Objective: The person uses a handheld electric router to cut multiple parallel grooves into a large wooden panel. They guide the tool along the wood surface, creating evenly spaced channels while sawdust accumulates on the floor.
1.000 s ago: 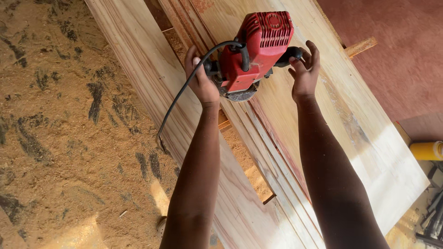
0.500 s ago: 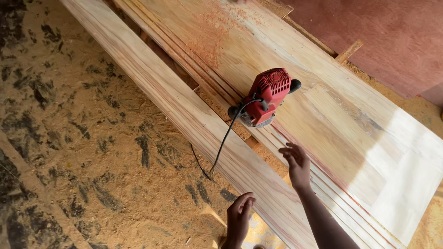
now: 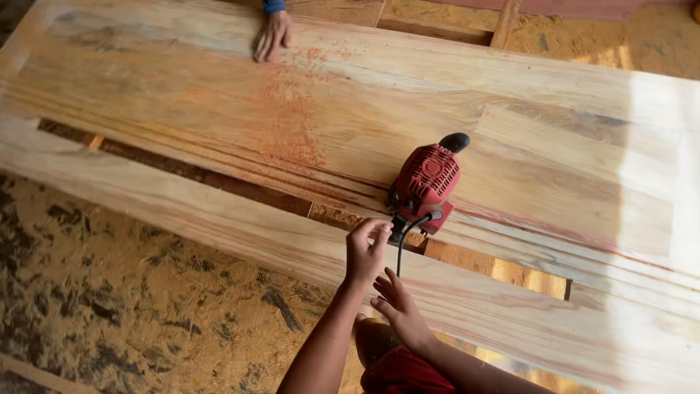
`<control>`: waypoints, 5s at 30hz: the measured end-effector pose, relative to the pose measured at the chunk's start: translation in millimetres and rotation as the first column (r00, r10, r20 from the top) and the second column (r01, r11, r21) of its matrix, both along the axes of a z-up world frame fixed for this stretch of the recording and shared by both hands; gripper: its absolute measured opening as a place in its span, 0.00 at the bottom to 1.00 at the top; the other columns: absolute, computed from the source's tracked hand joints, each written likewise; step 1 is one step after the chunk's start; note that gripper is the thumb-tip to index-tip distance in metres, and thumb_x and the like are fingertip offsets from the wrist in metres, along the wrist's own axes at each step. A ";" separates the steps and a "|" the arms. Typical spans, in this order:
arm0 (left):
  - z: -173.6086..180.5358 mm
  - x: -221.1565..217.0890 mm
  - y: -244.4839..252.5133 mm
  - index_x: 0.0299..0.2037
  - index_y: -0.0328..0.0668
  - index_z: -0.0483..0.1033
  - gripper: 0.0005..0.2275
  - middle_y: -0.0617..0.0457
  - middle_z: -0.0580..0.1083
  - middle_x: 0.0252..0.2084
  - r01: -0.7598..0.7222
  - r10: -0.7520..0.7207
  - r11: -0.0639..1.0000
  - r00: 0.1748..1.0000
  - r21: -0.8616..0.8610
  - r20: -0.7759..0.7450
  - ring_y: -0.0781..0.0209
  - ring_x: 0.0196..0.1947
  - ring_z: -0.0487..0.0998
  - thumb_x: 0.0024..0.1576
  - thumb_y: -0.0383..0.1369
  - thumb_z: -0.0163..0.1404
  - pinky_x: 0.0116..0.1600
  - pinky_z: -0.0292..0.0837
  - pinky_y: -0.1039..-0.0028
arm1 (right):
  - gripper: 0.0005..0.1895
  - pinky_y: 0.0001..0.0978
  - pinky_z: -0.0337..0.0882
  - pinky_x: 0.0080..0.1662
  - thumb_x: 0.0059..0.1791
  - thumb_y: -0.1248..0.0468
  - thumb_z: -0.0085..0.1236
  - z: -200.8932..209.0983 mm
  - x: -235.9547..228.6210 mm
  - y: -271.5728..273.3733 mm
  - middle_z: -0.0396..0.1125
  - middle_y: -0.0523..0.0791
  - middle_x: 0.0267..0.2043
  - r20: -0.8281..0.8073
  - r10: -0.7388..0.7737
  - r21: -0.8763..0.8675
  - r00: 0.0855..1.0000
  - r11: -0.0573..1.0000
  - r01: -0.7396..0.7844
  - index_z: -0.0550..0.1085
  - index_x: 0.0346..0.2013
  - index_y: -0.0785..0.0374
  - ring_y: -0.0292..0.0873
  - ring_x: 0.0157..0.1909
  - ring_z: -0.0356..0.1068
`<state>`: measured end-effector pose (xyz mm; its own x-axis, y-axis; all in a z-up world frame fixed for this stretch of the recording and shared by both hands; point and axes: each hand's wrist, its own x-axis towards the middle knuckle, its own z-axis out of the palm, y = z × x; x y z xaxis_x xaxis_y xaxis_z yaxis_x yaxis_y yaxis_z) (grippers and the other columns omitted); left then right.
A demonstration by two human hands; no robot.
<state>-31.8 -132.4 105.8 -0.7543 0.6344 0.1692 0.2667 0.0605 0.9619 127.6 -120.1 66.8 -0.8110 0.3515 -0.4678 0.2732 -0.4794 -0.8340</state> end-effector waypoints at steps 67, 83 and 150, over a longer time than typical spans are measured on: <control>-113.1 -133.5 294.4 0.38 0.36 0.77 0.12 0.46 0.80 0.31 0.937 -0.920 0.295 0.331 0.185 -0.211 0.48 0.33 0.83 0.62 0.39 0.53 0.41 0.78 0.62 | 0.08 0.35 0.79 0.37 0.54 0.73 0.55 -48.9 -233.7 1.2 0.66 0.48 0.38 -0.515 -0.772 0.496 -0.372 -0.622 0.605 0.65 0.43 0.65 0.42 0.33 0.74; -106.0 -187.3 265.8 0.47 0.36 0.73 0.14 0.44 0.81 0.39 0.947 -0.917 0.288 0.316 0.143 -0.243 0.49 0.41 0.85 0.63 0.40 0.55 0.48 0.83 0.63 | 0.09 0.33 0.80 0.36 0.55 0.71 0.56 -48.5 -280.9 -23.0 0.66 0.47 0.37 -0.488 -0.801 0.559 -0.346 -0.591 0.581 0.64 0.44 0.65 0.40 0.33 0.75; -83.4 -387.3 150.5 0.52 0.47 0.69 0.13 0.46 0.80 0.48 0.941 -0.915 0.304 0.332 0.150 -0.229 0.50 0.49 0.84 0.62 0.37 0.57 0.52 0.82 0.60 | 0.08 0.31 0.77 0.34 0.53 0.72 0.54 -52.0 -477.7 -125.3 0.68 0.47 0.32 -0.484 -0.779 0.519 -0.398 -0.622 0.586 0.65 0.43 0.64 0.39 0.29 0.73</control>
<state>-419.1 18.1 22.4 0.3347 0.8383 0.4305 0.0803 -0.4805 0.8733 -350.1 -245.4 14.8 0.8588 0.4494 0.2458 0.1989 0.1496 -0.9685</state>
